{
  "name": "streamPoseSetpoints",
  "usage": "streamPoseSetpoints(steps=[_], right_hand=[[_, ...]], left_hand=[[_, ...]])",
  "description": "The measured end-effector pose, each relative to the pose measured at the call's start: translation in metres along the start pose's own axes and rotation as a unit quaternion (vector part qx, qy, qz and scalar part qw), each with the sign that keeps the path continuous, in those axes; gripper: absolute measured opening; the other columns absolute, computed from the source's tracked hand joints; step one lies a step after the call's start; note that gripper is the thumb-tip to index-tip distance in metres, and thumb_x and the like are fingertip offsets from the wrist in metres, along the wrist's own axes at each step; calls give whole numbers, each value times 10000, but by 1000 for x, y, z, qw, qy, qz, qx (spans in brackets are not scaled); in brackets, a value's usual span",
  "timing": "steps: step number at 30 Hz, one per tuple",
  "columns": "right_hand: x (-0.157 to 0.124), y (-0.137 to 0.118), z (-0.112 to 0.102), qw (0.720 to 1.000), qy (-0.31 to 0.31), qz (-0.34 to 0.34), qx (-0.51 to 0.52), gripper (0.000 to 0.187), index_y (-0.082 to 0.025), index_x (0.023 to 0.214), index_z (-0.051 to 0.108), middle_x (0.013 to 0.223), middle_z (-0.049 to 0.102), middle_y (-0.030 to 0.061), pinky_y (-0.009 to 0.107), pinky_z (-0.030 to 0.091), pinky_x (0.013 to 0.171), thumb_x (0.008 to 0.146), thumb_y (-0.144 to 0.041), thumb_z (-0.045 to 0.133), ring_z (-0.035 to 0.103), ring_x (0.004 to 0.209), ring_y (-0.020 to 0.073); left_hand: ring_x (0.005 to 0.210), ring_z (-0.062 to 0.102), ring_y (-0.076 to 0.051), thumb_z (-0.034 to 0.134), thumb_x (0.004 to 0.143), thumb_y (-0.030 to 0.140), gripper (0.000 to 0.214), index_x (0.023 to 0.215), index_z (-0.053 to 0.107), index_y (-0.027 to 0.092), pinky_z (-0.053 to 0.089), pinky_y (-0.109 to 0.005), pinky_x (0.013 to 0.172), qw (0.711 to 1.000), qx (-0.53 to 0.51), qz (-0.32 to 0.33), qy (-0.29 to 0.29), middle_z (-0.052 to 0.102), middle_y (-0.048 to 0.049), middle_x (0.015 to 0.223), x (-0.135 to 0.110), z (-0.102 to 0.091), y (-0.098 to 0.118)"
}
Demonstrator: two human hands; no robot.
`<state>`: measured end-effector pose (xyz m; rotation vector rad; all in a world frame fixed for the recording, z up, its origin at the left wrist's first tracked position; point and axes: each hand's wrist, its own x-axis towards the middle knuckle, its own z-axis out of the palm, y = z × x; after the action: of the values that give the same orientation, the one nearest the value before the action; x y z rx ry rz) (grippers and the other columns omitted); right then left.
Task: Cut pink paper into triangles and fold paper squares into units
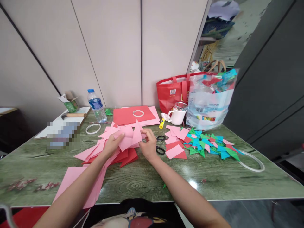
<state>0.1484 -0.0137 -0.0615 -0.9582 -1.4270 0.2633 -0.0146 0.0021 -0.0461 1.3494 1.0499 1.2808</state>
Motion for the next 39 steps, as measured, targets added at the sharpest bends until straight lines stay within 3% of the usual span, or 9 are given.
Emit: streamPoseSetpoints(steps=[6, 10, 17, 23, 26, 30, 33, 37, 39], right_hand=[[-3, -3, -1, 980, -145, -124, -62, 253, -216, 907, 599, 857, 616, 44, 312, 450, 779, 783, -79, 426, 554, 854, 180], [-6, 3, 1, 973, -160, -132, -102, 268, -206, 908, 608, 865, 615, 54, 315, 448, 780, 776, -64, 423, 541, 870, 188], [-6, 6, 4, 972, -163, -147, -80, 145, -208, 872, 596, 849, 594, 58, 380, 432, 824, 781, -141, 505, 505, 918, 213], [-4, -1, 4, 985, -151, -75, -21, 233, -203, 996, 554, 1153, 481, 102, 390, 369, 948, 781, -142, 489, 446, 1121, 216], [-5, 0, 5, 992, -127, -13, 2, 200, -191, 954, 547, 1132, 516, 100, 377, 373, 934, 755, -184, 546, 466, 1109, 224], [-6, 7, 7, 989, -114, 85, 41, 104, -183, 818, 562, 840, 613, 36, 320, 444, 773, 740, -249, 582, 578, 824, 191], [-5, 10, 6, 983, -110, 129, 68, 139, -176, 809, 596, 824, 637, 32, 311, 447, 750, 727, -287, 600, 591, 783, 189], [-4, 11, 7, 980, -106, 144, 90, 195, -181, 856, 611, 898, 649, 42, 329, 433, 812, 718, -318, 606, 591, 861, 202], [-3, 14, 10, 975, -88, 164, 121, 203, -184, 856, 590, 874, 644, 38, 327, 445, 798, 728, -342, 588, 590, 849, 194]], left_hand=[[629, 632, -211, 572, 714, 509, 351, 799, 637, 175, 488, -309, 544, 990, -81, -93, -66, 684, -60, 703, -4, 3, 3], [721, 652, -236, 461, 749, 598, 464, 810, 637, 173, 505, -329, 578, 966, -168, -153, -119, 690, -91, 737, -3, 3, 4], [871, 615, -227, 675, 687, 297, 325, 966, 636, 135, 475, -326, 750, 962, -140, -119, -200, 692, -79, 890, -7, -1, 5], [833, 616, -235, 682, 665, 245, 363, 1006, 633, 132, 465, -342, 737, 960, -133, -149, -198, 690, -82, 865, -7, 0, 0], [838, 610, -243, 658, 684, 276, 365, 1013, 630, 120, 467, -343, 719, 965, -119, -142, -186, 679, -99, 885, -6, 2, 0], [900, 583, -231, 688, 649, 242, 503, 1130, 571, 151, 462, -315, 738, 994, -36, -27, -98, 644, -94, 989, -4, 1, 2], [900, 572, -206, 692, 641, 214, 624, 1233, 493, 219, 453, -286, 742, 997, 37, 62, -34, 625, -63, 1051, -5, 0, 7], [851, 578, -209, 619, 709, 235, 325, 1029, 665, 193, 449, -280, 701, 991, 57, 54, -105, 676, -62, 936, -7, 2, 8], [748, 584, -189, 620, 702, 235, 244, 921, 710, 179, 444, -266, 632, 994, 36, 19, -99, 693, -59, 828, -6, 3, 6]])
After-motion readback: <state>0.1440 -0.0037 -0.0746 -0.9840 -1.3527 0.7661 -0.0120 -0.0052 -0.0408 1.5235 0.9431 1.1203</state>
